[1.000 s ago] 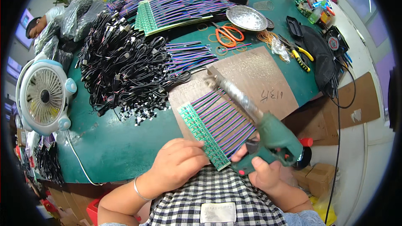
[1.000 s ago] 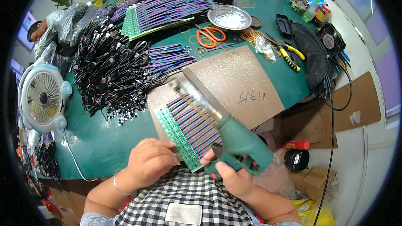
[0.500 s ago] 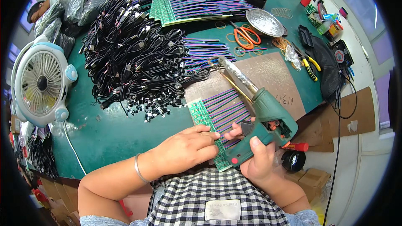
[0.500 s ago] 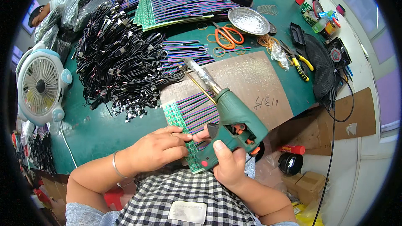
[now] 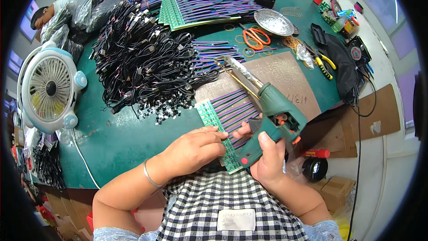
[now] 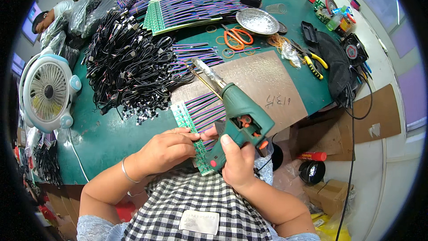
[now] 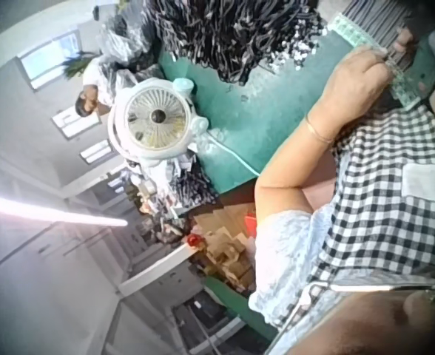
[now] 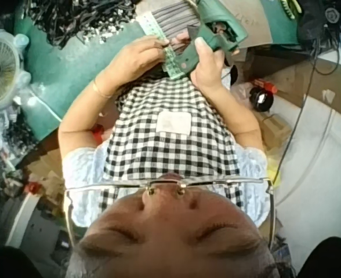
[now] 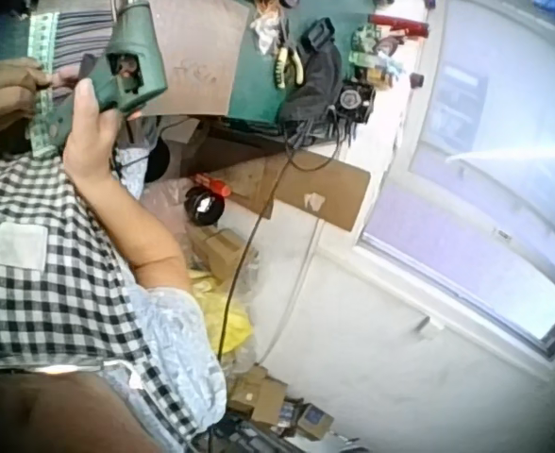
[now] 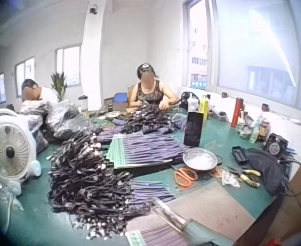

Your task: The person applies hot glue to circuit boards with a hot glue gun, securing wires, LED strips, and electronic components.

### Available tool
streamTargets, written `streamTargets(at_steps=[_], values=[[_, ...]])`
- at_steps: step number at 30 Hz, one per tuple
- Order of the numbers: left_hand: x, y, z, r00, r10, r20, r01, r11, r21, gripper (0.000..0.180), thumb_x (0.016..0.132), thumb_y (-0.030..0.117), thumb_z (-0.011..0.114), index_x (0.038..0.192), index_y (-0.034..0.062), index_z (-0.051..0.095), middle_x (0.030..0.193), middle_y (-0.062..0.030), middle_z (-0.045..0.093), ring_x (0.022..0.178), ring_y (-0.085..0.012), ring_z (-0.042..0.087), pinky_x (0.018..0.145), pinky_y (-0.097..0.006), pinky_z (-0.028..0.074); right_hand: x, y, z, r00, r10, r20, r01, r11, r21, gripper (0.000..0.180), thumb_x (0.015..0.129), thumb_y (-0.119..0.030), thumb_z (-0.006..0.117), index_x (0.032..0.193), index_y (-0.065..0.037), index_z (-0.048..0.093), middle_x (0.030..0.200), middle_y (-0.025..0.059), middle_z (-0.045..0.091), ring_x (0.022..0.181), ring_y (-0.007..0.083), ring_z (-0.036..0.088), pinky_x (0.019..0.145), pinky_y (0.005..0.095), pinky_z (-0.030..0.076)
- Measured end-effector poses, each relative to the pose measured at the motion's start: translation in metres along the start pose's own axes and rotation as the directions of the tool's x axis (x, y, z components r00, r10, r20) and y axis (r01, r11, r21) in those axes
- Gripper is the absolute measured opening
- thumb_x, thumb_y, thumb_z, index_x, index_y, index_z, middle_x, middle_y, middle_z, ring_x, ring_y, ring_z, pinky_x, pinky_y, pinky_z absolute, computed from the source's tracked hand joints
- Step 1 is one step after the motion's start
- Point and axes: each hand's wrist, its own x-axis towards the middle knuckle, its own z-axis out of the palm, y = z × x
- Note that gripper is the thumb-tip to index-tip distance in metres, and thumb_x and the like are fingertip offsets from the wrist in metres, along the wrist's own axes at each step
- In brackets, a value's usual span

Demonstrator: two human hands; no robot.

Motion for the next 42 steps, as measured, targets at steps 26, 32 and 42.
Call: streamTargets(at_steps=[26, 32, 42], values=[[0.002, -0.006, -0.011, 0.991, 0.013, 0.133, 0.001, 0.995, -0.101, 0.011, 0.075, 0.011, 0.058, 0.087, 0.0104, 0.058, 0.092, -0.0029, 0.059, 0.099, -0.0189, 0.057, 0.097, -0.040, 0.040, 0.007, 0.010, 0.010, 0.999, 0.046, 0.007, -0.044, 0.985, -0.164, 0.034, 0.083, -0.010, 0.056, 0.113, 0.001, 0.044, 0.093, 0.0110, 0.061, 0.092, 0.0196, 0.059, 0.087, 0.0366, 0.046], [0.003, -0.012, -0.018, 0.988, 0.016, 0.155, 0.002, 0.993, -0.115, 0.011, 0.074, 0.011, 0.063, 0.084, 0.0124, 0.062, 0.089, -0.0010, 0.062, 0.097, -0.0184, 0.061, 0.094, -0.041, 0.043, 0.007, 0.005, 0.026, 0.994, 0.094, -0.047, -0.102, 0.973, -0.208, 0.018, 0.087, -0.010, 0.050, 0.097, 0.002, 0.058, 0.097, 0.0086, 0.061, 0.092, 0.0176, 0.058, 0.085, 0.0335, 0.045], [0.004, -0.001, -0.015, 0.988, -0.150, -0.034, 0.130, 0.932, -0.338, 0.017, 0.069, 0.012, 0.075, 0.081, 0.0111, 0.062, 0.080, -0.0029, 0.062, 0.084, -0.0202, 0.063, 0.082, -0.036, 0.049, 0.007, -0.009, 0.002, 0.989, 0.119, 0.083, -0.113, 0.991, -0.078, 0.028, 0.083, -0.005, 0.056, 0.109, 0.000, 0.046, 0.090, 0.0086, 0.059, 0.085, 0.0162, 0.058, 0.082, 0.0325, 0.046]])
